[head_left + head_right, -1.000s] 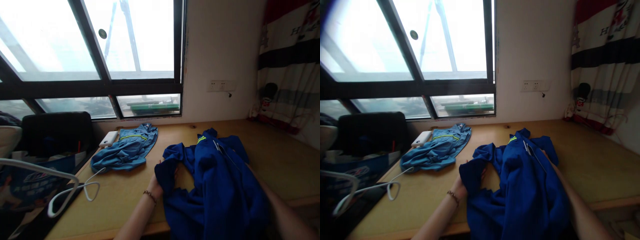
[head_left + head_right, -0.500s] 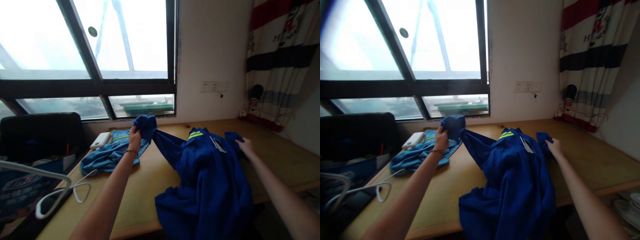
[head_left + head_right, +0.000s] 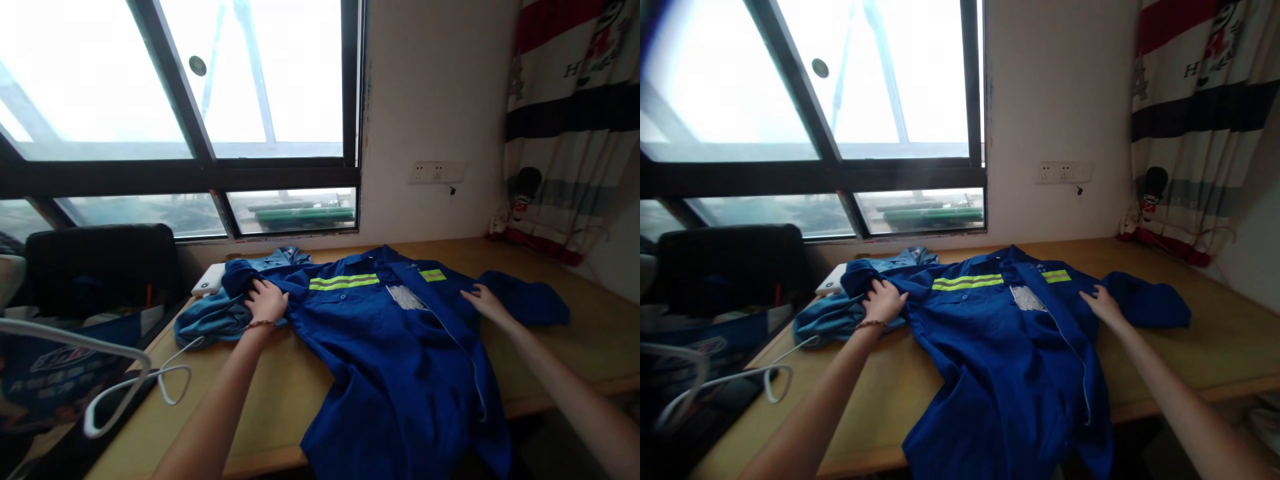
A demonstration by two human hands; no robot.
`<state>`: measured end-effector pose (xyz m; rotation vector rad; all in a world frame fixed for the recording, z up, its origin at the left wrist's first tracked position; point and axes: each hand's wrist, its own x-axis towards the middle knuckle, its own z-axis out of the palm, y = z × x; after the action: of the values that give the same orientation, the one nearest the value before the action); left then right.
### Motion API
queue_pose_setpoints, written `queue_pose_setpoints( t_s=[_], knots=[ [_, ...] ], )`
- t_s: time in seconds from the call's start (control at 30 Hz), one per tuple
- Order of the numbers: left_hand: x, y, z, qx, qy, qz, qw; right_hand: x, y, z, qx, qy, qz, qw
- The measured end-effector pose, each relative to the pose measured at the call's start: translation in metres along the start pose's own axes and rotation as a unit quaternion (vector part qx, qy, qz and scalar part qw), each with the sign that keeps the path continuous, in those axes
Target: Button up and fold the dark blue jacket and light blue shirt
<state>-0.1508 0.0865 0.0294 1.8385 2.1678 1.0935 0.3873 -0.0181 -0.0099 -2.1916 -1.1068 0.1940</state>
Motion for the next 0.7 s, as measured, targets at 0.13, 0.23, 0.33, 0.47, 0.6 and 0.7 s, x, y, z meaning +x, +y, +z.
queue_pose_setpoints(
  t_s=[0.13,0.23,0.33,0.47,0.6,0.7],
  knots=[
    [-0.059,0.042,0.021,0.109,-0.109,0.19,0.97,-0.062,-0.014,0.013,-0.085,-0.102,-0.118,0.984],
    [-0.097,0.07,0.045,0.078,-0.239,0.242,0.937,-0.128,-0.034,0.007,-0.085,-0.154,-0.178,0.968],
    [-0.12,0.089,0.073,0.068,-0.288,0.246,0.923,-0.192,-0.057,-0.007,-0.032,-0.238,-0.206,0.948],
    [-0.123,0.093,0.101,0.071,-0.271,0.254,0.926,-0.236,-0.053,-0.031,0.1,-0.33,-0.196,0.918],
    [-0.114,0.08,0.107,0.077,-0.228,0.3,0.923,-0.251,-0.003,-0.024,0.243,-0.174,-0.073,0.952],
    [-0.11,0.074,0.106,0.073,-0.226,0.311,0.92,-0.278,0.022,0.005,0.182,-0.024,-0.026,0.983]
  ],
)
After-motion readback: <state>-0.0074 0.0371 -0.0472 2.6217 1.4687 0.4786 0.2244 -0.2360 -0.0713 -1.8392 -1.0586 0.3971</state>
